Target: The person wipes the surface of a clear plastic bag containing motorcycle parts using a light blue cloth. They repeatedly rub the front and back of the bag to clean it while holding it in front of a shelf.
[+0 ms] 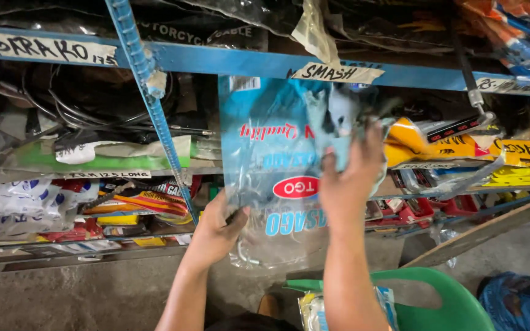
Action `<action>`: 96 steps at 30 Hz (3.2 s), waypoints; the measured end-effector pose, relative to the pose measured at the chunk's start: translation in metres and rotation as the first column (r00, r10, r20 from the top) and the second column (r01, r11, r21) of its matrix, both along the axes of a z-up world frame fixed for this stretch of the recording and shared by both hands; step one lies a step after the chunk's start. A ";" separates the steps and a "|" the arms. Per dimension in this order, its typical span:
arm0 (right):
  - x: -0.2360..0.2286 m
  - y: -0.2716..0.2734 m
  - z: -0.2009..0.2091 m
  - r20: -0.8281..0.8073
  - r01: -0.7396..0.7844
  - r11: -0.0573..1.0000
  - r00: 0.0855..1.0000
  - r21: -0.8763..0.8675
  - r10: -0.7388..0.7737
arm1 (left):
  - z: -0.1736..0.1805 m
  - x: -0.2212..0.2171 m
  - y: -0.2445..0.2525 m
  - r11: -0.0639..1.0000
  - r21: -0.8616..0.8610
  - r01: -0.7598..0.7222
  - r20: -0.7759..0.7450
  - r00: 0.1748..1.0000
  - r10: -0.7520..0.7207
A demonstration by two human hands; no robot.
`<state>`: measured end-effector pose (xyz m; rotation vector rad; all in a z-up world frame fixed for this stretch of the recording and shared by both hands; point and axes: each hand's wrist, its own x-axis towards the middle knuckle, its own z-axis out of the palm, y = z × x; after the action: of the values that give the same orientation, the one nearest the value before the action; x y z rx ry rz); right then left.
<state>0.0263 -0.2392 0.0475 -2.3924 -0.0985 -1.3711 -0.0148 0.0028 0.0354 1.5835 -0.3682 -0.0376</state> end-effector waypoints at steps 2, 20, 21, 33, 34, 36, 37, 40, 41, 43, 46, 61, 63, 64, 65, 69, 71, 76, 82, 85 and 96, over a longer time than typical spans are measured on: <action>-0.010 0.033 -0.017 -0.110 -0.066 0.995 0.991 0.073 0.073 | -0.019 0.001 0.001 0.996 -0.091 0.024 -0.181 0.983 -0.040; -0.027 0.076 0.031 -0.228 -0.352 0.933 0.905 0.078 0.360 | -0.003 0.003 -0.005 0.986 0.036 -0.160 0.033 0.987 0.159; -0.018 0.054 0.027 -0.230 -0.353 0.932 0.904 0.081 0.362 | -0.002 0.000 -0.003 0.986 0.038 -0.161 0.031 0.987 0.160; -0.030 0.085 0.024 -0.314 -0.326 0.941 0.906 -0.091 0.284 | 0.010 0.000 0.000 0.976 0.103 -0.194 -0.066 0.977 0.201; -0.026 0.072 0.023 -0.247 -0.284 0.957 0.932 -0.050 0.264 | 0.011 0.000 0.001 0.979 0.089 -0.183 -0.059 0.980 0.189; -0.007 0.033 0.013 -0.183 -0.245 0.970 0.953 -0.005 0.240 | 0.009 -0.001 0.002 0.982 0.075 -0.173 -0.053 0.983 0.177; 0.007 0.008 0.004 -0.054 -0.155 0.987 0.987 -0.039 0.153 | 0.006 -0.001 0.003 0.983 0.079 -0.165 -0.064 0.983 0.170; 0.013 0.013 0.007 0.072 -0.021 0.997 0.997 -0.069 0.026 | 0.004 0.001 0.001 0.983 0.090 -0.160 -0.048 0.985 0.164; 0.008 0.028 0.012 0.057 0.027 0.997 0.998 -0.070 -0.023 | 0.005 0.002 0.000 0.983 0.104 -0.154 -0.030 0.987 0.158; 0.000 0.073 0.004 -0.031 -0.194 0.980 0.981 -0.034 0.193 | 0.007 0.002 -0.003 0.983 0.097 -0.154 -0.027 0.987 0.157; -0.009 0.098 0.029 -0.177 -0.440 0.898 0.885 -0.013 0.431 | -0.001 0.005 -0.004 0.982 0.108 -0.155 -0.032 0.987 0.159; 0.016 0.082 0.010 -0.362 -0.359 0.923 0.886 -0.142 0.289 | -0.005 0.000 0.008 0.982 0.151 -0.113 -0.029 0.993 0.118; 0.044 0.048 -0.002 -0.372 -0.312 0.948 0.889 -0.068 0.265 | -0.004 0.003 0.008 0.983 0.144 -0.113 -0.015 0.993 0.117; 0.055 0.033 0.000 -0.172 -0.230 0.969 0.962 -0.089 0.213 | -0.001 0.001 0.008 0.986 0.129 -0.105 -0.016 0.994 0.108; 0.067 0.018 0.002 0.038 -0.146 0.985 0.988 -0.093 0.150 | 0.001 -0.002 0.007 0.989 0.114 -0.097 -0.016 0.995 0.099; 0.032 0.076 0.024 -0.231 -0.086 0.986 0.972 -0.146 0.051 | -0.005 0.003 0.003 0.999 0.009 -0.053 -0.045 0.998 0.053; -0.005 0.115 0.060 -0.353 -0.441 0.880 0.863 -0.174 0.363 | 0.001 0.004 -0.001 0.996 0.030 -0.084 -0.047 0.995 0.085; 0.024 0.038 0.021 -0.257 -0.337 0.941 0.911 -0.010 0.323 | 0.001 0.004 -0.003 0.997 -0.023 -0.076 -0.056 0.996 0.075; 0.017 0.009 -0.010 0.038 -0.093 0.990 0.995 0.110 0.089 | -0.005 0.002 -0.011 0.980 -0.094 -0.176 -0.017 0.984 0.175; -0.012 0.042 0.010 -0.054 -0.245 0.970 0.968 0.002 0.244 | -0.023 0.008 -0.011 0.965 -0.107 -0.240 0.016 0.970 0.243; -0.010 0.026 0.025 -0.073 -0.194 0.981 0.978 -0.004 0.193 | -0.012 0.010 0.014 0.922 -0.148 -0.357 0.031 0.930 0.365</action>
<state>0.0163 -0.2128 0.0729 -2.3679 -0.3124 -1.1969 -0.0048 0.0172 0.0230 1.4934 -0.1141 0.3139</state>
